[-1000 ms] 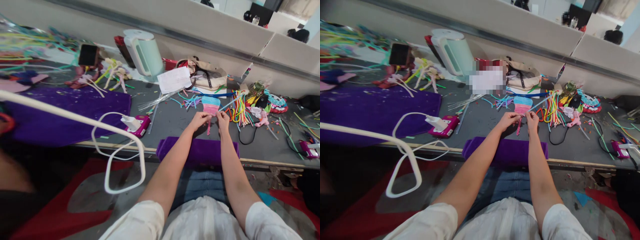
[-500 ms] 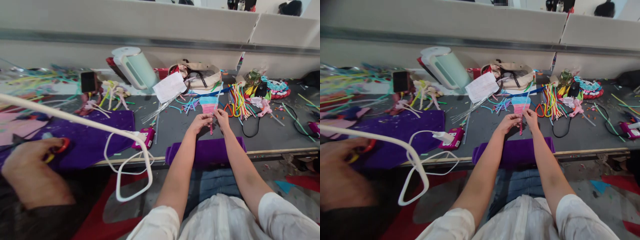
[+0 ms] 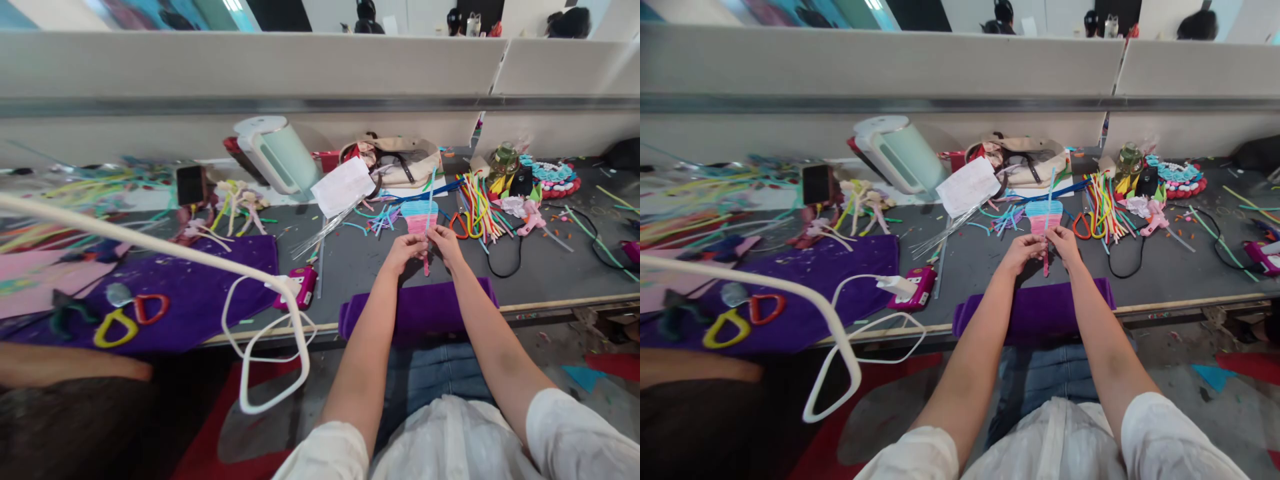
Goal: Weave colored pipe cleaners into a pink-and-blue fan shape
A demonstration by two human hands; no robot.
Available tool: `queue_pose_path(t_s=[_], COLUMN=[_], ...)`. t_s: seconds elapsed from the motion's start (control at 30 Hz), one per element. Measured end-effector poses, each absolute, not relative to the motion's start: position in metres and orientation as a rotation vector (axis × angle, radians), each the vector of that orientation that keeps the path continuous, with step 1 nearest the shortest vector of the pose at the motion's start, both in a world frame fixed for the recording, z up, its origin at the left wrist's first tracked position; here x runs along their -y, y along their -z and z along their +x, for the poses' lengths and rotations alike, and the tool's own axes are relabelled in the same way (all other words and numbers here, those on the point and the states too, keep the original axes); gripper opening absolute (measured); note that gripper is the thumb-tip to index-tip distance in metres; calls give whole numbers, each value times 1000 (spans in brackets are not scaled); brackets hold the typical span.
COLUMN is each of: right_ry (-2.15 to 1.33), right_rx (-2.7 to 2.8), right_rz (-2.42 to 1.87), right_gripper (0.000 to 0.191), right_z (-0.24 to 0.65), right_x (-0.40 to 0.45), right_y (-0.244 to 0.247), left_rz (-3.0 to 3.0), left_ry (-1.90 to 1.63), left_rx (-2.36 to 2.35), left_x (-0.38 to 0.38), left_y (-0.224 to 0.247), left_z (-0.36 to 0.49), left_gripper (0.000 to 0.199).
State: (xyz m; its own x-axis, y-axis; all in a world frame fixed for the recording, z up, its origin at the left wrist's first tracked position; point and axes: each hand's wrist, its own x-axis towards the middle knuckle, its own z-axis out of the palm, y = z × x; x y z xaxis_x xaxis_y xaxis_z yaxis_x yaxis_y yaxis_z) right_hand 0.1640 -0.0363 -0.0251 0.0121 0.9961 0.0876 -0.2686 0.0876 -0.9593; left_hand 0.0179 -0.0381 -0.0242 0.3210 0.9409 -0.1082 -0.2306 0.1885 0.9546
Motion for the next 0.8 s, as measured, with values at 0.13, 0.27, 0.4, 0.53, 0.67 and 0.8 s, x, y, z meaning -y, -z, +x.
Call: queue_pose_path(t_s=[0.13, 0.27, 0.4, 0.53, 0.67, 0.8], right_ry=[-1227, -1219, -1240, -1287, -1391, -1424], right_rx=[1098, 1142, 1130, 1104, 1039, 1008], right_rz=[-955, -943, -941, -912, -862, -852], right_gripper=[36, 36, 37, 39, 39, 40], right_z=[164, 161, 158, 159, 161, 162], right_x=[36, 38, 40, 40, 39, 38], right_y=[27, 27, 24, 24, 26, 27], left_rz=[1078, 1092, 1082, 1066, 1059, 1054], left_ry=[-989, -981, -994, -994, -966, -952], left_rx=[-887, -883, -871, -846, -799, -788], left_x=[38, 38, 38, 38, 37, 36], left_y=[26, 26, 25, 26, 28, 30], left_z=[19, 20, 19, 16, 13, 12], left_gripper=[37, 36, 37, 41, 40, 42])
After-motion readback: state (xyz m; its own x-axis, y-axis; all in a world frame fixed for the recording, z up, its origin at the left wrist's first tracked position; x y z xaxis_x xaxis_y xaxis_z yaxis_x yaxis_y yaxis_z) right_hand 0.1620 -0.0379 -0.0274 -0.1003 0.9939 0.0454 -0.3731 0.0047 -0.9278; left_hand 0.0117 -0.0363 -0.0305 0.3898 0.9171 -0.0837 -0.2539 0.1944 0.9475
